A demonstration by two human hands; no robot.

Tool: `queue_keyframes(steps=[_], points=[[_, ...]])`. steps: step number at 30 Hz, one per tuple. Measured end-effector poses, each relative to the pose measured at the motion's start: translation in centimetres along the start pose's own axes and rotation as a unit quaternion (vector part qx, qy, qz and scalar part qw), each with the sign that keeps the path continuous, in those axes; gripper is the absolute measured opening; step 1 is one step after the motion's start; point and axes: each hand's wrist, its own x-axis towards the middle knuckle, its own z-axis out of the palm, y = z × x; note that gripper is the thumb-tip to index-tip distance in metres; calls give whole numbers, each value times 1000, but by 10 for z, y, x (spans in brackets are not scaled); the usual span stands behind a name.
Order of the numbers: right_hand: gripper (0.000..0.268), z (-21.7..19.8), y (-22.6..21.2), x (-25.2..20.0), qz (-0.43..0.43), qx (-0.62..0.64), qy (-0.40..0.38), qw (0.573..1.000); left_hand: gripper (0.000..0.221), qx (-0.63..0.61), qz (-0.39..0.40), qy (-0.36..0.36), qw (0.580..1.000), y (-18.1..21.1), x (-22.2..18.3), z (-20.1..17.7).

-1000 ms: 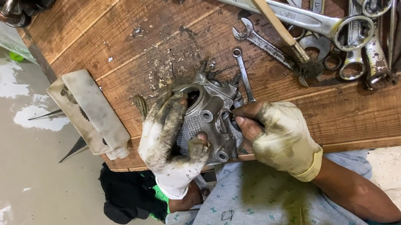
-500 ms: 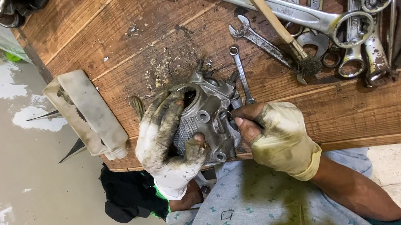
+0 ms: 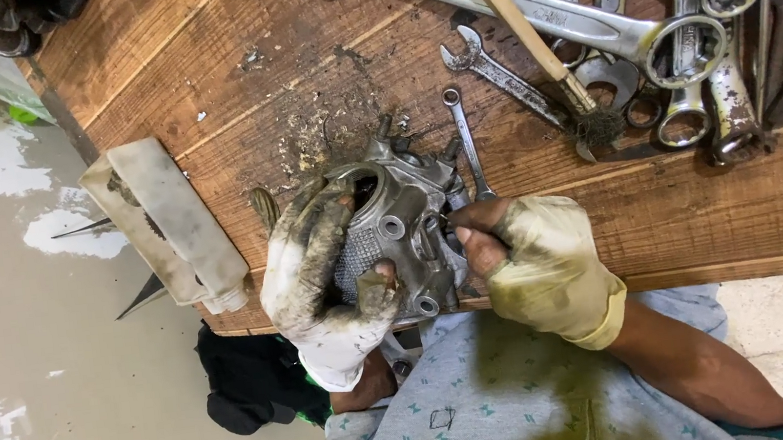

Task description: The person holds a metallic mechanical component on a wooden workbench and uses a small brush to scrub its textured surface and crevices. The person rotates the part to access different sides while continuing to brush away grime.

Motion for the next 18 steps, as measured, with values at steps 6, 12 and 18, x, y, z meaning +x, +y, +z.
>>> queue_keyframes(steps=[6, 12, 18], points=[[9, -5, 0, 1, -34, -6, -38, 999, 100, 33, 9, -12, 999, -3, -18, -4], [13, -8, -9, -2, 53, -65, -94, 992, 109, 70, 16, -33, 997, -1, -30, -13], [6, -4, -8, -8, 180, 61, -35, 981, 88, -8, 52, 35, 998, 3, -7, -17]])
